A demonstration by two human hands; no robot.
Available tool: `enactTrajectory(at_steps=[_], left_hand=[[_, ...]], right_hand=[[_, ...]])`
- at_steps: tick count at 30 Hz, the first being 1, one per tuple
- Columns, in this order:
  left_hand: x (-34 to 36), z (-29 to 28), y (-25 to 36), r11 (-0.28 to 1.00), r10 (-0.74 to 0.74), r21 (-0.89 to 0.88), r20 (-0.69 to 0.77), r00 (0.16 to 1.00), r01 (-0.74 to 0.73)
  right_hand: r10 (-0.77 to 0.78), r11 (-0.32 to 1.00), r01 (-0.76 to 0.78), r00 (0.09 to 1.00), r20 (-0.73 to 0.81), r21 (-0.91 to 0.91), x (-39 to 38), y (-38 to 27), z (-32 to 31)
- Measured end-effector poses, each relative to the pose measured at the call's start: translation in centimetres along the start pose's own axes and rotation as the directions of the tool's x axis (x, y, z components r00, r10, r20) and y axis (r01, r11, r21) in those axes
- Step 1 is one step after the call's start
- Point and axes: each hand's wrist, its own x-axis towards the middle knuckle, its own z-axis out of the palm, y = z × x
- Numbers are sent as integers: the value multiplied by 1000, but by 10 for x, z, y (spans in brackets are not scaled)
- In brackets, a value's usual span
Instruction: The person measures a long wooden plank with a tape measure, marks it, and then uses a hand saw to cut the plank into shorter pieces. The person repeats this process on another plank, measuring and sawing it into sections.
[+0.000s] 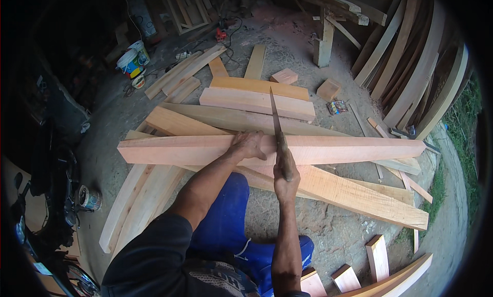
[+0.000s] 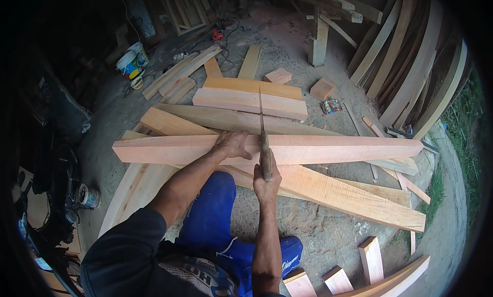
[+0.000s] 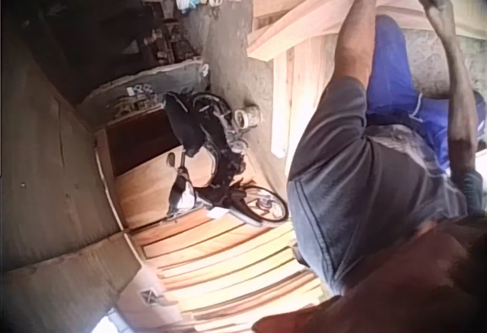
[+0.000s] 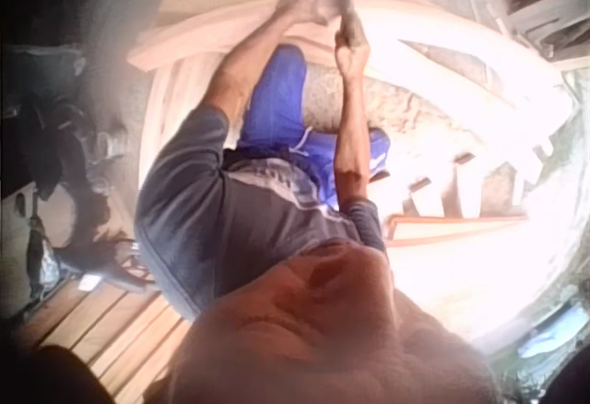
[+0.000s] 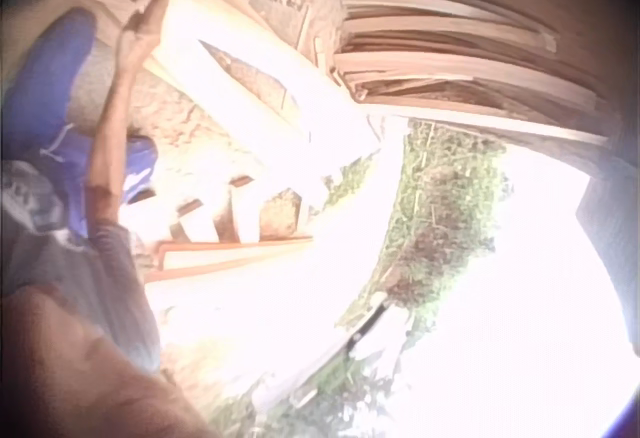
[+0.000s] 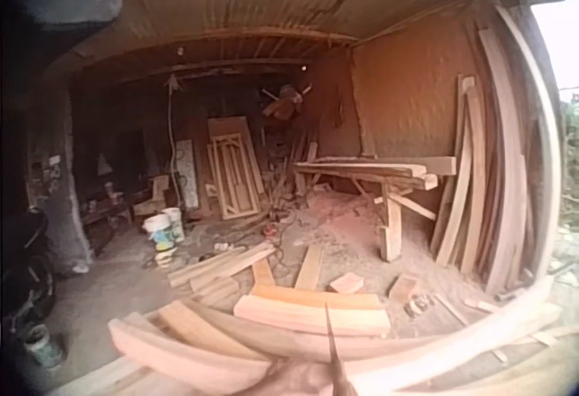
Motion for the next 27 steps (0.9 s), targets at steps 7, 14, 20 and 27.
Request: enactTrajectory(at_steps=[7,14,20,27], left_hand=[[44,-6,-54,993,-47,-99,222,974,71],[-2,16,9,999,22,41,-125,992,-17],[48,-11,-53,998,-13,-64,183,983,26],[4,0,-18,1000,-10,9,-33,999,11]], right_hand=[[106,982,-103,994,9,-161,-259,-27,-91],[-27,998,24,999,-38,-66,2,-12,-1],[-33,979,32,999,-5,-200,-155,-9,-44],[-52,974,40,998,-45,-222,-156,-11,-43]])
